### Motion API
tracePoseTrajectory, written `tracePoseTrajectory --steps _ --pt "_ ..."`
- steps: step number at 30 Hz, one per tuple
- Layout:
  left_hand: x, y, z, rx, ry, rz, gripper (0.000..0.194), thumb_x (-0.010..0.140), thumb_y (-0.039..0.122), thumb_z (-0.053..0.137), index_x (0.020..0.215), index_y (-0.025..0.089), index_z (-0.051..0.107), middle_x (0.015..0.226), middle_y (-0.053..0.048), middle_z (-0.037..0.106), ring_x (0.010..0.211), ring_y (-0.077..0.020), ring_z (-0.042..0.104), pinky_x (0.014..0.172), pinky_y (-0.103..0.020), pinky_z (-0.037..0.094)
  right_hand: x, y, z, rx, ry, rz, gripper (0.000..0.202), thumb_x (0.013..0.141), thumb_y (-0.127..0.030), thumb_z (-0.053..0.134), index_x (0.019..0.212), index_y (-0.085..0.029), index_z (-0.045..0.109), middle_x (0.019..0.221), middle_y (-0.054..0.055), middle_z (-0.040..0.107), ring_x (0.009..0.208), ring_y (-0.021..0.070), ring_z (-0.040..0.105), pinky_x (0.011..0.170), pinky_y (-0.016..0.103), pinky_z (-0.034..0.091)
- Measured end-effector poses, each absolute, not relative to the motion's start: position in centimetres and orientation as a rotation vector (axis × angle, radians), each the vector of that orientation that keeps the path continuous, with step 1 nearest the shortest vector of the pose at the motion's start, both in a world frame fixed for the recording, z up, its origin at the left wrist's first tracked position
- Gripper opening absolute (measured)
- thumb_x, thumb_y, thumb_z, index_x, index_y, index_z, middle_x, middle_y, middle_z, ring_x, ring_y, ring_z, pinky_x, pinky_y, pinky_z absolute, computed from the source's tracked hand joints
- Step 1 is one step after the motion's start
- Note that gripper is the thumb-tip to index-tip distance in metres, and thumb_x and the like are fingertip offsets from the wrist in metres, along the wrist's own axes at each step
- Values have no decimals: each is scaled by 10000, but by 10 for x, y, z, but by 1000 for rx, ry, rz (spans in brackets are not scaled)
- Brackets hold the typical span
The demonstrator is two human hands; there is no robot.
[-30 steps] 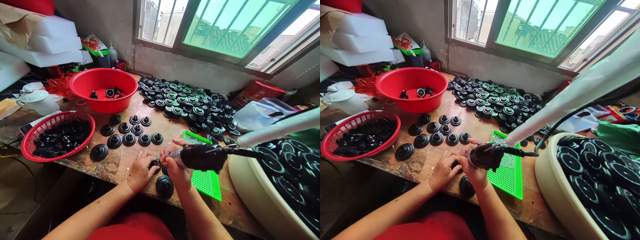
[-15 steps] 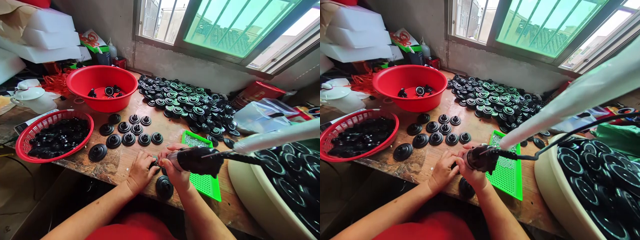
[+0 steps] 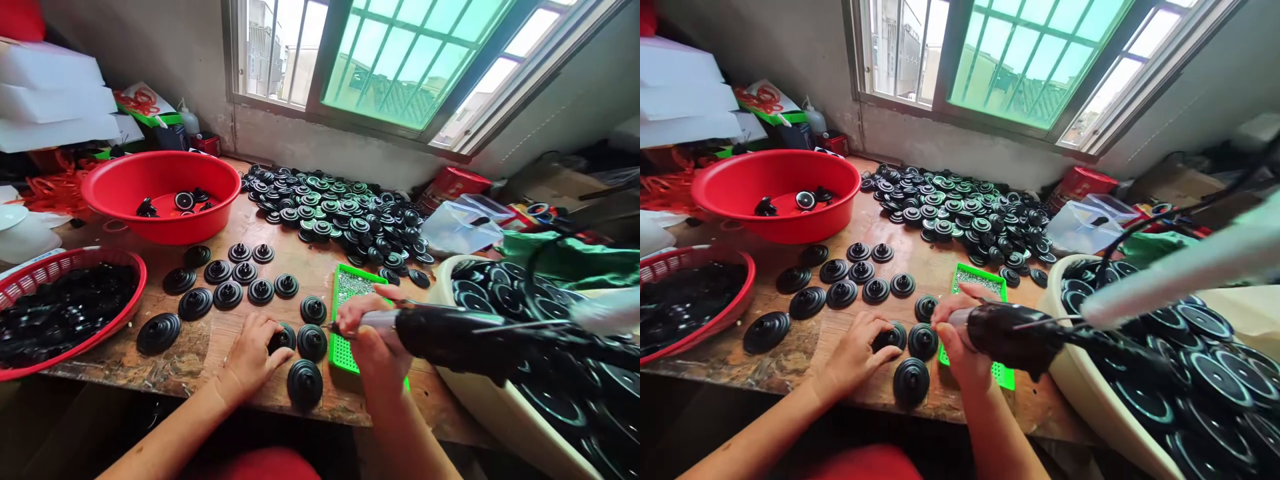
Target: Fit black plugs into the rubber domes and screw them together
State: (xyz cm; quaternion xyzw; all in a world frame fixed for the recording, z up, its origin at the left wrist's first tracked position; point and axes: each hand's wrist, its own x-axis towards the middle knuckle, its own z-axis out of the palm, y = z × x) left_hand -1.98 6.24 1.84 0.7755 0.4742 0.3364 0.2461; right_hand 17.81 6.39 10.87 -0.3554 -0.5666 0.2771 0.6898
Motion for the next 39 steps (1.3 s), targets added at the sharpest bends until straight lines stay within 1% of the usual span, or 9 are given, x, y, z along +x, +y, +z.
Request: tracePoseTrajectory --steps 3,6,9,13,18,24,29,35,39 --pt "-21 84 37 2153 1266 923 169 895 319 703 1008 202 657 1029 -66 672 1007 -256 597 888 -407 519 218 65 110 -865 -1134 504 402 832 -280 747 1181 -243 552 705 -52 648 589 145 599 606 318 523" --pt "-10 115 53 2267 1358 951 187 962 281 595 1115 188 648 1124 -94 683 1086 -267 599 965 -434 491 245 68 97 -1019 -1046 443 403 813 -255 758 1164 -218 563 691 -56 659 560 138 607 606 312 522" --pt "8 144 58 2397 1509 762 235 948 233 594 1165 163 650 1199 -131 679 1171 -307 588 1014 -479 460 256 69 83 -1067 -1038 436 425 802 -265 765 1169 -210 558 688 -57 664 556 137 613 595 306 523" --pt "23 160 50 2496 1499 503 215 930 138 563 1110 156 678 1164 -135 690 1140 -292 614 1017 -465 460 258 68 75 -1050 -1038 454 417 788 -264 776 1138 -216 554 687 -60 668 535 134 606 558 295 514" --pt "20 151 37 2524 1453 464 229 943 86 499 1030 165 696 1087 -124 688 1089 -270 620 951 -417 487 258 69 73 -1017 -1031 454 372 791 -259 763 1102 -220 563 669 -61 659 540 133 599 558 290 500" --pt "14 132 20 2414 1362 702 167 965 158 533 976 192 696 993 -93 679 986 -262 616 878 -412 518 258 69 70 -1027 -1047 449 372 800 -242 745 1119 -226 554 676 -63 657 546 136 597 574 303 499" --pt "10 129 9 2256 1307 952 280 912 114 599 1175 203 641 1096 -83 689 1054 -262 618 947 -438 523 258 69 69 -1036 -1062 439 381 802 -242 733 1133 -227 546 693 -63 656 557 139 608 597 318 508" --pt "9 128 3 2168 1287 988 164 899 117 620 1038 201 645 1040 -66 677 1016 -248 609 954 -454 525 257 66 78 -1041 -1072 449 383 805 -250 729 1147 -239 558 689 -58 644 562 150 597 592 328 503" --pt "12 123 -1 2110 1310 1130 227 885 96 636 1086 202 625 1083 -72 671 1062 -250 609 988 -460 522 242 61 100 -918 -1096 511 367 827 -251 710 1168 -265 573 707 -43 636 612 165 588 640 360 517"
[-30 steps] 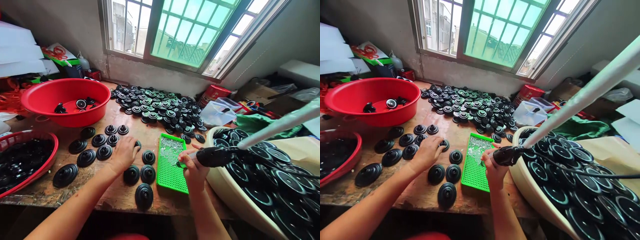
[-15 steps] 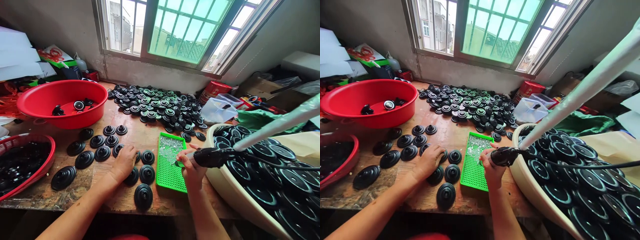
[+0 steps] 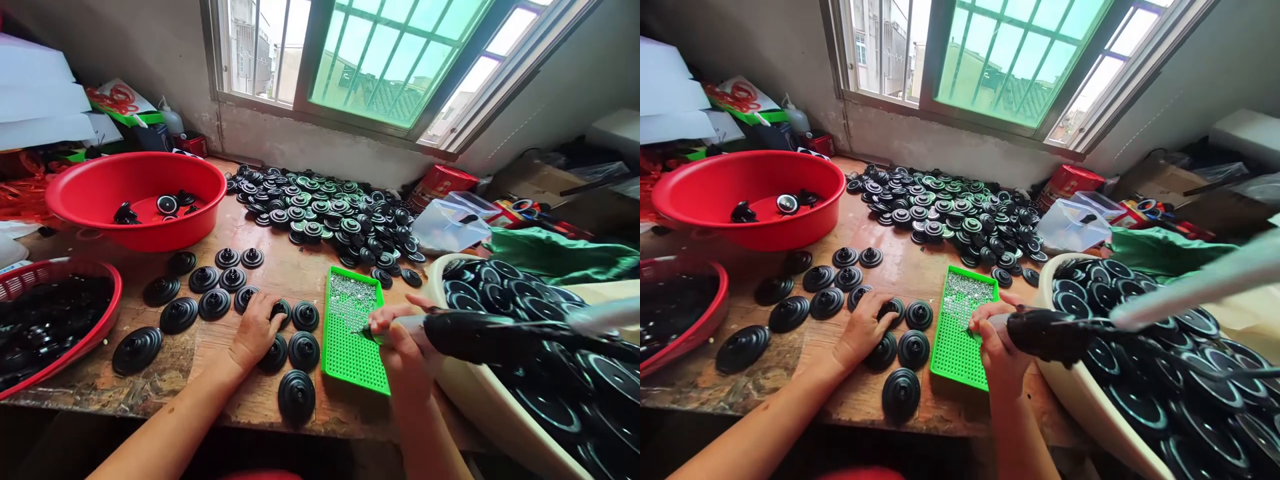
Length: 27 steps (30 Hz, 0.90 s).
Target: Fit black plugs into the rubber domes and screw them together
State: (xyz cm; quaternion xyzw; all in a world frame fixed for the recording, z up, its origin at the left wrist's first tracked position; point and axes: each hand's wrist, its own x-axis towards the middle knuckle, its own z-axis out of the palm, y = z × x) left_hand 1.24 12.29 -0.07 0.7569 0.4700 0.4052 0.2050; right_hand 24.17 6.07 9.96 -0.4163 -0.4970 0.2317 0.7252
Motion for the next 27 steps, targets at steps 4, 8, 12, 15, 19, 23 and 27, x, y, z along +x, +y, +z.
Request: tracePoseTrajectory --steps 4,8,12,15,19,23,27 --pt "15 121 -3 2118 1330 1158 231 867 93 662 1068 198 618 1083 -78 660 1064 -259 613 978 -466 534 206 71 120 -710 -1134 648 391 845 -290 712 1208 -264 569 689 -32 616 607 166 557 608 347 500" --pt "15 122 -4 2149 1328 1148 192 868 86 661 1030 184 624 1066 -89 652 1052 -265 611 960 -462 542 166 95 118 -594 -1195 753 392 869 -330 714 1221 -290 545 701 -46 593 598 155 565 583 330 496" --pt "15 122 -2 2128 1305 1136 178 865 91 674 1015 173 627 1044 -92 646 1017 -259 603 931 -453 549 145 115 97 -665 -1250 751 426 879 -398 711 1234 -297 499 708 -56 578 616 162 598 602 339 510" --pt "15 122 -1 2115 1300 1104 176 870 85 663 1019 172 628 1049 -95 646 1020 -259 598 927 -455 548 141 122 82 -768 -1272 710 486 864 -479 705 1240 -283 467 701 -56 571 635 178 615 633 361 525" --pt "16 122 0 2096 1315 1066 186 873 80 641 1021 191 629 1062 -87 642 1033 -261 600 927 -458 547 141 126 73 -819 -1278 740 485 864 -495 697 1228 -286 452 712 -57 572 645 180 617 676 381 535" --pt "16 122 2 2095 1317 1059 200 865 67 636 1024 189 632 1061 -91 647 1034 -264 595 925 -457 547 141 128 69 -813 -1287 750 456 873 -463 693 1224 -276 472 715 -51 583 630 177 612 655 376 529" --pt "16 122 2 2098 1324 1062 186 857 58 635 990 187 628 1048 -91 650 1021 -264 595 916 -458 547 141 129 67 -839 -1284 764 386 871 -409 700 1157 -272 480 707 -53 568 629 174 616 646 376 537"
